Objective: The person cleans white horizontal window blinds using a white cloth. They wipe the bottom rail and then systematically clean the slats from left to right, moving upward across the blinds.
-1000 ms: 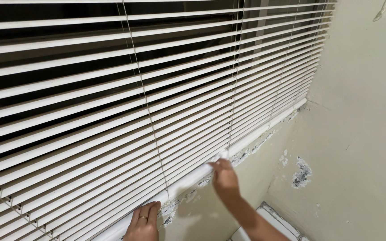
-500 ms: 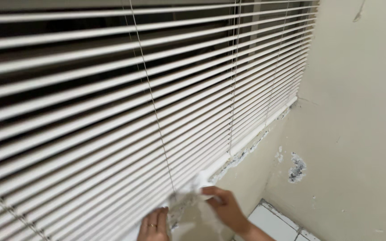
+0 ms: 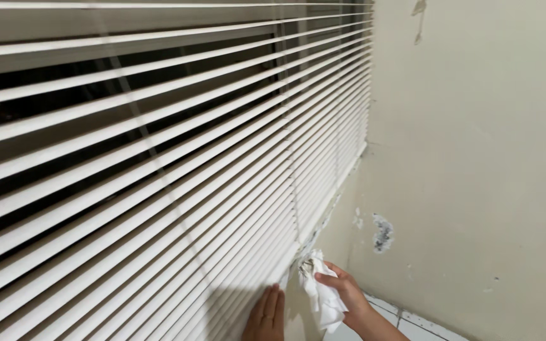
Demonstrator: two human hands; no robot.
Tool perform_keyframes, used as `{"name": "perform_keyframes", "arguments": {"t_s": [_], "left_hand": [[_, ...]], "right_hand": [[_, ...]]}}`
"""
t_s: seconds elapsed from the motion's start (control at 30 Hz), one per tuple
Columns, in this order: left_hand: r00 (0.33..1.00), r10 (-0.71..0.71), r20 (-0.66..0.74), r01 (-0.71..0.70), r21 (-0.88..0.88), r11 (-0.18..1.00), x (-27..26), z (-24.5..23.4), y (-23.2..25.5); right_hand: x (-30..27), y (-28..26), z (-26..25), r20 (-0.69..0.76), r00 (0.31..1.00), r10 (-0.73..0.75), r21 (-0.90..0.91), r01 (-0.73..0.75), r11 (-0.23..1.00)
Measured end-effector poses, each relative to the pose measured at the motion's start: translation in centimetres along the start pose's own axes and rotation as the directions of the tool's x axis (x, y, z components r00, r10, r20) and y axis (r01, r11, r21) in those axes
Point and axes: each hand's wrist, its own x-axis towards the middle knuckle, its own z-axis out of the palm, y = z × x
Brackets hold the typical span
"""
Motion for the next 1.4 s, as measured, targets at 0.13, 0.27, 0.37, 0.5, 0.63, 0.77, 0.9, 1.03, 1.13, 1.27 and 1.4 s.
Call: {"name": "perform_keyframes", "arguments": {"t_s": [0.13, 0.27, 0.37, 0.5, 0.63, 0.77, 0.9, 1.03, 1.13, 1.27, 1.4], "left_hand": [[0.997, -0.018, 0.076, 0.015, 0.037, 0.999, 1.8, 3.1, 0.0], [0.995, 0.016, -0.098, -0.001, 0.152, 0.988, 1.9, 5.1, -0.8], [0.969, 0.169, -0.180, -0.104, 0.322, 0.941, 1.8, 5.4, -2.6], [0.997, 0.068, -0.034, -0.058, 0.235, 0.970, -1.1, 8.3, -3.8], [0.960, 0.080, 0.269, -0.113, 0.110, 0.987, -5.6, 11.9, -6.4], [0.962, 0.101, 0.253, -0.133, 0.110, 0.985, -7.8, 12.9, -7.1], [0.972, 0.051, 0.229, -0.077, 0.104, 0.992, -7.5, 12.6, -6.4], [0.984, 0.113, 0.138, -0.130, 0.126, 0.983, -7.3, 12.7, -6.9], [0.984, 0.065, 0.163, -0.079, 0.078, 0.994, -8.2, 13.5, -7.0], [0.969, -0.014, 0.247, 0.006, 0.033, 0.999, -8.9, 15.4, -7.9], [0.969, -0.023, 0.248, 0.011, 0.050, 0.999, -9.7, 15.0, -7.8]], "right_hand": [[4.8, 0.0, -3.2, -0.203, 0.869, -0.451, -0.497, 0.305, 0.812], [8.8, -1.7, -3.1, 0.198, 0.619, -0.760, -0.662, 0.656, 0.363], [9.1, -2.9, -1.2, 0.453, 0.504, -0.735, -0.696, 0.715, 0.061], [9.3, -4.0, -0.7, 0.638, 0.439, -0.633, -0.658, 0.738, -0.151], [14.0, -5.2, -2.7, 0.640, 0.366, -0.676, -0.682, 0.676, -0.280], [19.4, -9.2, -6.2, 0.590, 0.389, -0.708, -0.750, 0.589, -0.301], [22.5, -11.3, -7.8, 0.442, 0.471, -0.764, -0.861, 0.463, -0.213], [23.0, -9.3, -8.3, 0.468, 0.344, -0.814, -0.818, 0.516, -0.253], [20.2, -5.3, -7.2, 0.394, 0.557, -0.731, -0.846, 0.531, -0.051], [13.9, -0.8, -4.4, 0.728, 0.247, -0.640, -0.529, 0.796, -0.294], [14.4, -3.6, -5.2, 0.771, 0.280, -0.572, -0.484, 0.841, -0.242]]}}
